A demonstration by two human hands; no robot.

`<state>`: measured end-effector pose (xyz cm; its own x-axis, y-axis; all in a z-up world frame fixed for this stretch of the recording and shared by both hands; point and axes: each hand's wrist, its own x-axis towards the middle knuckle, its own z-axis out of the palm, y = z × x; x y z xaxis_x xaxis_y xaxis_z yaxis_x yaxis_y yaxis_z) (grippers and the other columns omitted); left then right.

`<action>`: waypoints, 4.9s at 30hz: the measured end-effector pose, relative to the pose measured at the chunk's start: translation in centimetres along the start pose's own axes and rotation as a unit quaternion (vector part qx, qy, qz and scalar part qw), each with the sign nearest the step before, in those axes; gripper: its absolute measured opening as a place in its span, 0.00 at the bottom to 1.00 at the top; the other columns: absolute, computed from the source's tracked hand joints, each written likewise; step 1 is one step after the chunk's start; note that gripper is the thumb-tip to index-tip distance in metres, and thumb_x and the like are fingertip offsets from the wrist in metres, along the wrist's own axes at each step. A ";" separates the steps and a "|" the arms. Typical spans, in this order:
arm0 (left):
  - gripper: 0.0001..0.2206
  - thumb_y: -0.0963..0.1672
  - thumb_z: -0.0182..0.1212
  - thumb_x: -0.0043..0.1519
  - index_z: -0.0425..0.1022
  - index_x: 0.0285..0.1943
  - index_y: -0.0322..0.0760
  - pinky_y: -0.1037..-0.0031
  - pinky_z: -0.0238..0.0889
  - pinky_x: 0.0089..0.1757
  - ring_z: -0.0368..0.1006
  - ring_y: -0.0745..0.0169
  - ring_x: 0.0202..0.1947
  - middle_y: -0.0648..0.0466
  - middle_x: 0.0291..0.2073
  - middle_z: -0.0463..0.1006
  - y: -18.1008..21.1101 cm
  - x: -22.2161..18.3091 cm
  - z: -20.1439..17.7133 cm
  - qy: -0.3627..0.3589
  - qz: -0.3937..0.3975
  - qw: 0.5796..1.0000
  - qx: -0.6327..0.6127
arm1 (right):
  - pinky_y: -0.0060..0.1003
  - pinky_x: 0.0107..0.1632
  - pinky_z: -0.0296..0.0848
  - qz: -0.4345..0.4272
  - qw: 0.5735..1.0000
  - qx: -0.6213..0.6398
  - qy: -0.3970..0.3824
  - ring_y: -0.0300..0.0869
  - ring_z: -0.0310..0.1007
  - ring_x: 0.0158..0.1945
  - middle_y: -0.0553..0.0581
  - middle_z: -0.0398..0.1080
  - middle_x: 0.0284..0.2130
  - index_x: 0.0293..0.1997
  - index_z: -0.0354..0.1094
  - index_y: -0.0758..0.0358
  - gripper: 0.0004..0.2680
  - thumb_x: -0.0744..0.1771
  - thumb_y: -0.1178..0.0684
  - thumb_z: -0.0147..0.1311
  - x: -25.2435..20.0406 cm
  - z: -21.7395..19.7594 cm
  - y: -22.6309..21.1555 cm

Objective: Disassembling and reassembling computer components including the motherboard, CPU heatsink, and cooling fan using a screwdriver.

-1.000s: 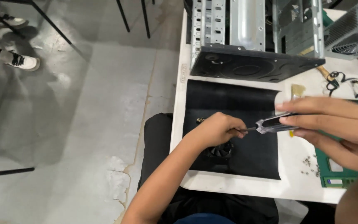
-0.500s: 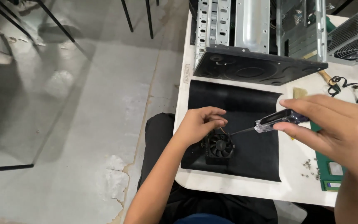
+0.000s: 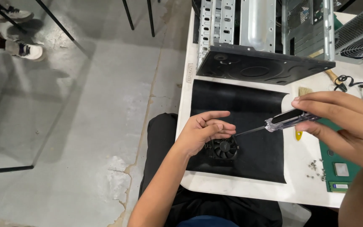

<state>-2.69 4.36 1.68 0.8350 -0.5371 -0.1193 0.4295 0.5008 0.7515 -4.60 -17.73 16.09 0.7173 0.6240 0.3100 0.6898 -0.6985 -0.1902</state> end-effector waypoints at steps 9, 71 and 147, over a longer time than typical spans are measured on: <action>0.12 0.35 0.46 0.46 0.67 0.39 0.26 0.78 0.66 0.33 0.70 0.64 0.21 0.52 0.17 0.72 -0.7 0.6 0.2 0.069 0.017 0.995 0.074 | 0.41 0.50 0.65 -0.004 1.000 0.011 -0.027 0.52 0.64 0.47 0.66 0.63 0.43 0.46 0.58 0.72 0.15 0.57 0.59 0.47 0.2 -0.5 -0.5; 0.04 0.37 0.52 0.52 0.70 0.31 0.36 0.78 0.61 0.40 0.68 0.65 0.34 0.56 0.29 0.73 -5.4 3.0 1.3 -0.023 0.225 0.880 0.419 | 0.29 0.40 0.71 -0.084 0.985 0.028 0.145 0.41 0.70 0.38 0.58 0.68 0.35 0.37 0.64 0.69 0.12 0.57 0.76 0.44 0.7 1.3 -0.8; 0.10 0.45 0.66 0.39 0.70 0.27 0.45 0.83 0.58 0.40 0.66 0.72 0.32 0.61 0.27 0.70 -3.2 2.3 -1.4 -0.264 0.106 0.929 0.235 | 0.34 0.21 0.57 -0.026 0.981 -0.088 0.173 0.45 0.55 0.17 0.60 0.57 0.12 0.22 0.61 0.78 0.18 0.54 0.48 0.65 0.0 2.5 -4.8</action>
<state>-1.71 2.47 -1.93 0.5453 -0.7803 0.3064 -0.0273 0.3488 0.9368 -7.67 -13.48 14.67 0.5840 0.5259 0.6184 0.6759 -0.7369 -0.0116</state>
